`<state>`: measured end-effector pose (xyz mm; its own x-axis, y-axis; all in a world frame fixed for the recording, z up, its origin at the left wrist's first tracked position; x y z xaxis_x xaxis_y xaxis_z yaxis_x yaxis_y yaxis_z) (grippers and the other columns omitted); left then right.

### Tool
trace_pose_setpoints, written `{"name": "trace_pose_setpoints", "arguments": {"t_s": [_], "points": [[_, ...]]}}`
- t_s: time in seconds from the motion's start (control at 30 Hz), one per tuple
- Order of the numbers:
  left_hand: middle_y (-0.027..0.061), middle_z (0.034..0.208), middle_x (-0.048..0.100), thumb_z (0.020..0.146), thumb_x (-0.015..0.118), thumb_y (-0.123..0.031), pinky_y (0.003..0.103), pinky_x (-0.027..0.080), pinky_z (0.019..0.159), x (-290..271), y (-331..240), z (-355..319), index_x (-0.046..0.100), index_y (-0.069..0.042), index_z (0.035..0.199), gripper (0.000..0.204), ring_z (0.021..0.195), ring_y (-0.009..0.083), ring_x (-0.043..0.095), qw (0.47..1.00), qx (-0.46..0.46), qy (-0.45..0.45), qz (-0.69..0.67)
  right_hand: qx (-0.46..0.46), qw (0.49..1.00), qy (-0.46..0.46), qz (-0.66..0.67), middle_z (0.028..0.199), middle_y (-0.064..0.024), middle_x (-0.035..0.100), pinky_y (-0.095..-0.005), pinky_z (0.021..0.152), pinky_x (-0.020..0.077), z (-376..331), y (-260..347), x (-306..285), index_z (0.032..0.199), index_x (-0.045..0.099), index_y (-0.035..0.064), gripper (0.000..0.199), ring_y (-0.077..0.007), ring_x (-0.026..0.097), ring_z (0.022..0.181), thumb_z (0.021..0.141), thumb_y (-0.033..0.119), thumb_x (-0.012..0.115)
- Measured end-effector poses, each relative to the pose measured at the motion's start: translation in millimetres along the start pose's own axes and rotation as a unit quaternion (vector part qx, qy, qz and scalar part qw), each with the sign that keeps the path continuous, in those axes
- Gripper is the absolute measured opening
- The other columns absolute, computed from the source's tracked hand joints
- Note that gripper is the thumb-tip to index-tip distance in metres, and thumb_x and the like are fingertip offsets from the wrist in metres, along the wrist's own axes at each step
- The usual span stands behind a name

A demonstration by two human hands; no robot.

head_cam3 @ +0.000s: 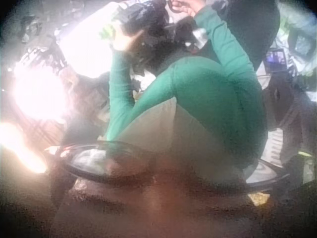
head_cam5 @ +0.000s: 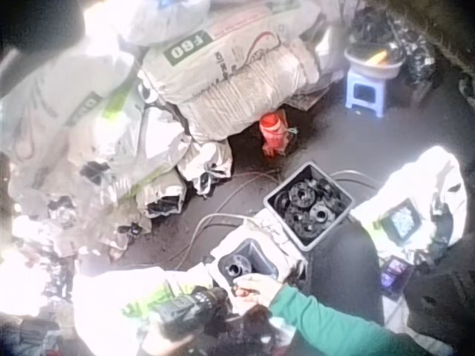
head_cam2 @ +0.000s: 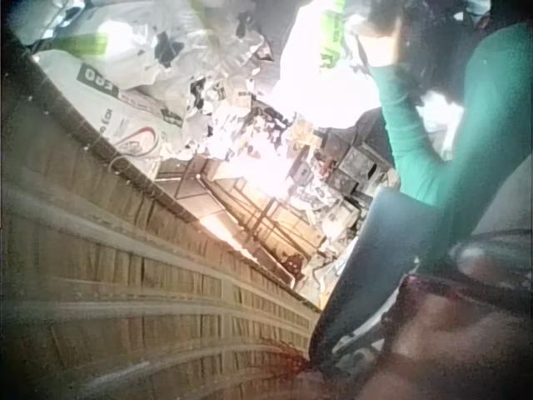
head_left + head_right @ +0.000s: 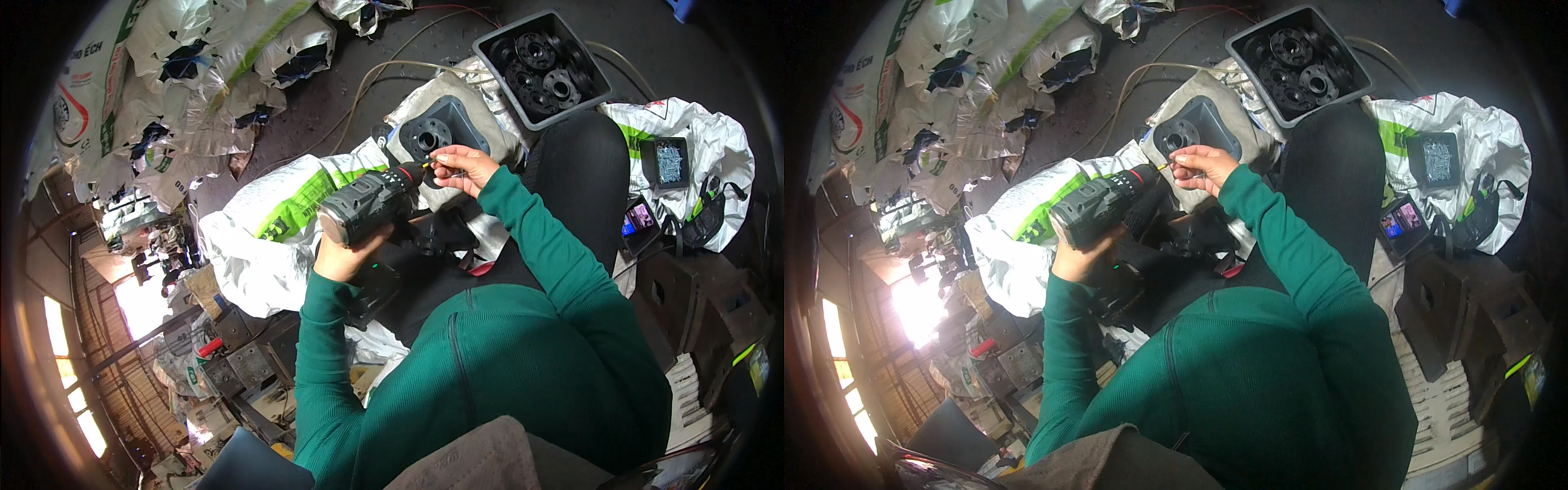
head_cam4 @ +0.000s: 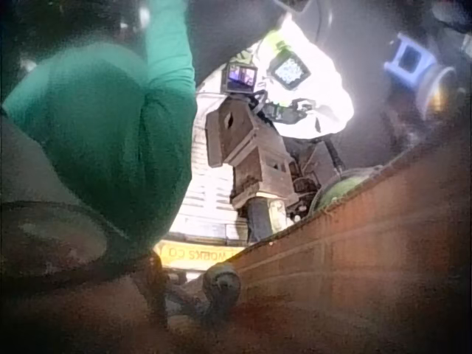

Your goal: The person sits cross-legged on the floor and uses a cordless impact driver to fasten bolts into a circular metal component resting on a cushion. They repeatedly pick up bolts, align them, and drive them into the part, then place the finished component into a nearby tray.

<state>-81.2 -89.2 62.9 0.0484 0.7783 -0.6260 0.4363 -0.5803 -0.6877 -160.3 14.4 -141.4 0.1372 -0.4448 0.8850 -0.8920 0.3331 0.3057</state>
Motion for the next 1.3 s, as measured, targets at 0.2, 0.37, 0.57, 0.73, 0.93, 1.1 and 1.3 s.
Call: {"name": "trace_pose_setpoints", "arguments": {"t_s": [0.2,0.37,0.57,0.73,0.93,1.1,1.3], "points": [[0.0063,0.093,0.064,0.073,0.07,-0.01,0.03,0.047,0.073,-9,-3,-3,0.063,-0.003,0.099,0.027,0.083,0.0159,0.059,0.999,0.001,0.028,0.024,0.053,0.996,0.07,0.0,0.085,-0.0056,0.062,-0.0277,0.071,0.057,-6,-2,9,0.105,0.056,-0.0022,0.023,-0.0097,0.062,0.072,0.088,0.013,0.057],[0.0064,0.094,0.066,0.072,0.073,-0.01,0.031,0.048,0.078,-10,9,-7,0.061,-0.003,0.103,0.033,0.087,0.0158,0.061,0.994,-0.06,0.086,-0.02,0.083,0.992,0.093,0.018,0.079,-0.0034,0.06,-0.0271,0.067,0.0574,-7,-6,13,0.104,0.055,-0.0033,0.023,-0.0084,0.061,0.068,0.088,0.014,0.058],[0.0088,0.097,0.064,0.071,0.071,-0.01,0.034,0.048,0.078,-4,-26,-3,0.061,-0.004,0.104,0.036,0.087,0.0216,0.061,0.958,0.181,0.064,0.215,0.113,0.989,0.1,0.003,0.075,-0.0024,0.059,-0.0266,0.063,0.0572,-3,-10,11,0.103,0.056,-0.0021,0.022,-0.0074,0.06,0.063,0.088,0.014,0.059],[0.0118,0.1,0.063,0.071,0.07,-0.009,0.034,0.047,0.08,3,-30,8,0.059,-0.002,0.106,0.038,0.09,0.0247,0.061,0.975,0.148,0.068,0.153,0.134,0.99,0.052,0.01,0.071,0.0003,0.058,-0.0255,0.058,0.0558,4,-28,-9,0.102,0.058,0.0005,0.024,-0.0052,0.056,0.056,0.089,0.021,0.057],[0.0122,0.102,0.063,0.071,0.072,-0.013,0.033,0.048,0.082,22,10,52,0.057,-0.001,0.11,0.043,0.092,0.0236,0.061,0.993,0.002,0.057,0.107,0.046,0.966,-0.252,-0.022,0.06,0.005,0.048,-0.0203,0.037,0.0285,17,-47,-98,0.099,0.063,0.0052,0.024,-0.0027,0.034,0.042,0.085,0.025,0.062],[0.0108,0.099,0.064,0.071,0.072,-0.015,0.031,0.05,0.076,31,26,76,0.058,-0.002,0.108,0.042,0.088,0.0193,0.062,0.994,-0.016,0.049,0.098,-0.018,0.941,-0.305,-0.145,0.057,0.0049,0.05,-0.0219,0.037,0.0298,28,-34,-117,0.094,0.064,0.0058,0.025,-0.0053,0.035,0.039,0.078,0.025,0.07],[0.0126,0.102,0.063,0.071,0.072,-0.013,0.033,0.047,0.083,42,14,93,0.057,-0.001,0.111,0.044,0.093,0.0235,0.061,0.987,0.039,0.075,0.138,-0.026,0.934,-0.301,-0.192,0.078,-0.0019,0.064,-0.0254,0.043,0.0383,37,-32,-116,0.091,0.067,0.0066,0.031,-0.0098,0.049,0.052,0.07,0.029,0.076]]}}
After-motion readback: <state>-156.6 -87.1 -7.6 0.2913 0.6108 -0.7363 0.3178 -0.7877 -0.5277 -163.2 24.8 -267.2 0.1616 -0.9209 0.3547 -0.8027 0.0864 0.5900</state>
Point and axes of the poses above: each hand's wrist, its own z-axis towards the middle knuckle, its own x-axis out of the palm, y = z × x, the point moved 10 cm from there along z, towards the middle knuckle
